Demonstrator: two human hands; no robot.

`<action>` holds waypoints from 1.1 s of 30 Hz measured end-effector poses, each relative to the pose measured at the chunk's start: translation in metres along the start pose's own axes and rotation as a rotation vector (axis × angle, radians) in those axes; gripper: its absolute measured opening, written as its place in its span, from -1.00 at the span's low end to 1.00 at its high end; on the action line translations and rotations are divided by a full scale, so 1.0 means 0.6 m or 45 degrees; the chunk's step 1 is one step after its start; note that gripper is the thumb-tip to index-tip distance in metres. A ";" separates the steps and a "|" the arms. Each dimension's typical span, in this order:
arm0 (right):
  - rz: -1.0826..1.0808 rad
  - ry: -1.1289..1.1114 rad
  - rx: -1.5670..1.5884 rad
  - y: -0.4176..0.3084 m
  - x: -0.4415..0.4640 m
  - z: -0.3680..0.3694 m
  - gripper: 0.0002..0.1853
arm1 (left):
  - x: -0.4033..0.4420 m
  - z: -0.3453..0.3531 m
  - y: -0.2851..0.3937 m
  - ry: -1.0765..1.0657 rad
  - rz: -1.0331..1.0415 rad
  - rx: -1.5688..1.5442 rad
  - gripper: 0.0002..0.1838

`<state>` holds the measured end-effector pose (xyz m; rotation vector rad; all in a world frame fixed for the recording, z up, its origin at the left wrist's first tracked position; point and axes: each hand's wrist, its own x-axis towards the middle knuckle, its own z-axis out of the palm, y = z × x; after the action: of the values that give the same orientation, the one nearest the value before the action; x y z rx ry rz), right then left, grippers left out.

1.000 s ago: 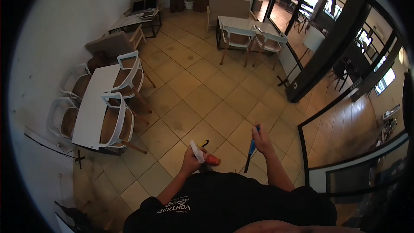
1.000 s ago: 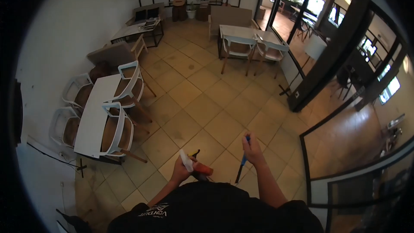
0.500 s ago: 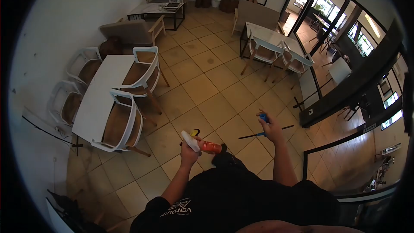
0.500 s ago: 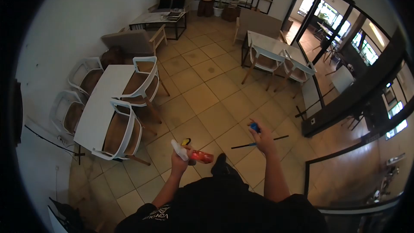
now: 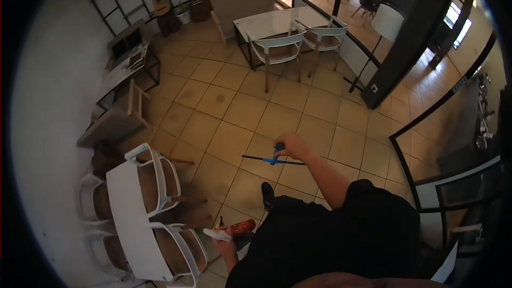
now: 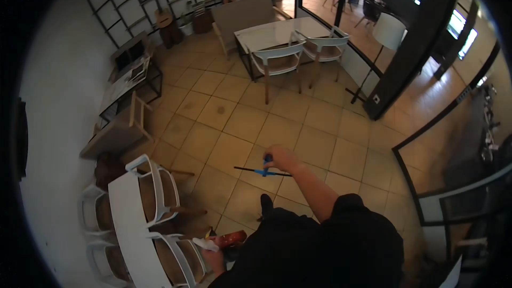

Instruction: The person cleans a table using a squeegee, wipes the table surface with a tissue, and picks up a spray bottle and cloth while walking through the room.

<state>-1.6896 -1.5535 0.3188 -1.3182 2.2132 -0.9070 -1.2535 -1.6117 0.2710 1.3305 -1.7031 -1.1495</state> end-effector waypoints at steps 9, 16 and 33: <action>-0.116 0.285 0.798 -0.098 0.287 -0.068 -0.74 | 0.327 0.075 0.150 -0.039 0.170 0.171 -0.88; -0.221 0.641 2.074 -0.049 0.315 -0.120 -0.65 | 0.393 0.109 0.119 -0.165 0.147 0.012 -0.89; -0.139 1.269 0.925 -0.141 0.537 -0.103 -0.66 | 0.910 0.215 0.134 -0.738 0.337 -0.136 -0.88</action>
<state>-1.8278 -1.8470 0.4173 -0.6672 1.9821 -2.5040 -1.5330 -2.1042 0.2932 0.7081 -2.1033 -1.5335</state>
